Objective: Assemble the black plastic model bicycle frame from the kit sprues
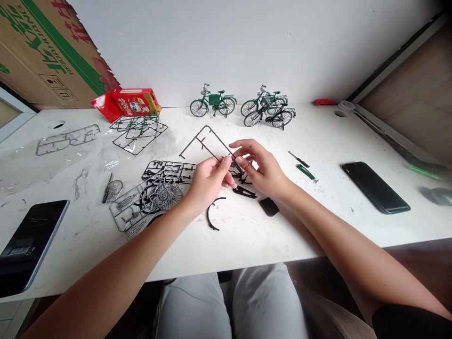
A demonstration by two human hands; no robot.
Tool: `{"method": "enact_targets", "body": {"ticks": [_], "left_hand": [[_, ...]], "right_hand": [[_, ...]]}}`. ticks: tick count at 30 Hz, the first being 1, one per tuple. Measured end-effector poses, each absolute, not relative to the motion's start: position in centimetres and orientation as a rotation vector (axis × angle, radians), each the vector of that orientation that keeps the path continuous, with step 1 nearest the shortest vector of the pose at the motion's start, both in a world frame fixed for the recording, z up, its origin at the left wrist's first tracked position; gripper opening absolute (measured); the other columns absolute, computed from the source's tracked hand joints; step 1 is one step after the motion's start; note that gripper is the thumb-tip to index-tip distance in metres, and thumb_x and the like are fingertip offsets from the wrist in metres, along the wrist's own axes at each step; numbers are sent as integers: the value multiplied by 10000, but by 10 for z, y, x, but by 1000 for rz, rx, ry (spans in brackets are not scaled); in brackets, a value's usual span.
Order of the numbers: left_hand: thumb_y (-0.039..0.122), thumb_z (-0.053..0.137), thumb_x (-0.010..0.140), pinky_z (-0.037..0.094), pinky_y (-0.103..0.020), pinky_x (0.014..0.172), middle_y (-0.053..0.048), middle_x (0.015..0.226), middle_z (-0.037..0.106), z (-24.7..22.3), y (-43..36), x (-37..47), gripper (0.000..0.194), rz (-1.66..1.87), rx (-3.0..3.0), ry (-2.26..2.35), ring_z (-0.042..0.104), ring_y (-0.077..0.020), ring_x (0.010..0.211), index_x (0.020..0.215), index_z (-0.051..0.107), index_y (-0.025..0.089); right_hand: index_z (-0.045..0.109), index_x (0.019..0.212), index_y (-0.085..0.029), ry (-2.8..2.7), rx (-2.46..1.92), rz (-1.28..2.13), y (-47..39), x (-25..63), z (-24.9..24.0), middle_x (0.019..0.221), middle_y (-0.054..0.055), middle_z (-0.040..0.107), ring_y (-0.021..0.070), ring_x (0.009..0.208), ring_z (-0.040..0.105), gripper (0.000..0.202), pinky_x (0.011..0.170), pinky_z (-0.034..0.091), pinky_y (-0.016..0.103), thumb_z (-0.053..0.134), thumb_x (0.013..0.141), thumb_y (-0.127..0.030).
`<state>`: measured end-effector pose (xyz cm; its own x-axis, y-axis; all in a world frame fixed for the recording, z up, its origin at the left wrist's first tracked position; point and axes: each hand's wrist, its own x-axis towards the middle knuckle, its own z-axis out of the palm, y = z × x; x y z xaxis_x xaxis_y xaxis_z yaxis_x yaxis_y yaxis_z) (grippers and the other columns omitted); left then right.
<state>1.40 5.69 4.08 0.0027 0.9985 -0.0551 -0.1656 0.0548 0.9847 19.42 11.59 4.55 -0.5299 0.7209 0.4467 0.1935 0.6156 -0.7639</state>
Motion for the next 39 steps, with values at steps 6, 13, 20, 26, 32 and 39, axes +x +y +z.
{"method": "enact_targets", "body": {"ticks": [6, 13, 20, 26, 32, 39], "left_hand": [[557, 745, 970, 536, -228, 611, 11, 628, 676, 41, 57, 14, 402, 1265, 1037, 1130, 728, -138, 587, 894, 643, 175], [527, 691, 1020, 535, -238, 616, 33, 604, 627, 43, 59, 10, 359, 1399, 989, 1164, 717, -134, 571, 960, 676, 173], [563, 621, 1049, 547, -247, 623, 42, 623, 600, 47, 61, 5, 390, 1543, 931, 1187, 704, -135, 567, 973, 649, 182], [543, 610, 1061, 539, -236, 616, 42, 609, 576, 47, 61, 4, 379, 1586, 902, 1175, 661, -121, 550, 956, 645, 180], [532, 612, 1063, 544, -243, 615, 42, 616, 577, 46, 62, 3, 364, 1598, 903, 1152, 644, -119, 542, 962, 644, 183], [613, 633, 1025, 553, -258, 628, 39, 611, 582, 48, 59, 5, 424, 1589, 934, 1150, 666, -134, 555, 960, 644, 193]], "right_hand": [[705, 1073, -245, -2093, -699, 740, 117, 195, 49, 1043, 58, 756, 216, 992, 703, 139, 840, 574, 361, 570, 1075, -275], [770, 930, -239, -2068, -652, 720, 118, 196, 49, 1142, 85, 761, 253, 1062, 689, 229, 960, 555, 462, 570, 1042, -233], [817, 1037, -260, -2065, -632, 805, 117, 199, 52, 1206, 104, 726, 293, 1173, 666, 392, 1047, 530, 500, 493, 1100, -471], [804, 1103, -250, -2083, -595, 858, 114, 198, 57, 1140, 85, 787, 274, 1107, 698, 477, 1027, 531, 485, 391, 1141, -486], [779, 1116, -260, -2076, -703, 771, 113, 194, 55, 1093, 60, 803, 230, 1016, 713, 248, 882, 567, 387, 619, 1076, -445], [709, 1162, -246, -2024, -730, 848, 115, 194, 48, 1116, 61, 754, 209, 1003, 718, 234, 854, 575, 346, 657, 1058, -449]]}}
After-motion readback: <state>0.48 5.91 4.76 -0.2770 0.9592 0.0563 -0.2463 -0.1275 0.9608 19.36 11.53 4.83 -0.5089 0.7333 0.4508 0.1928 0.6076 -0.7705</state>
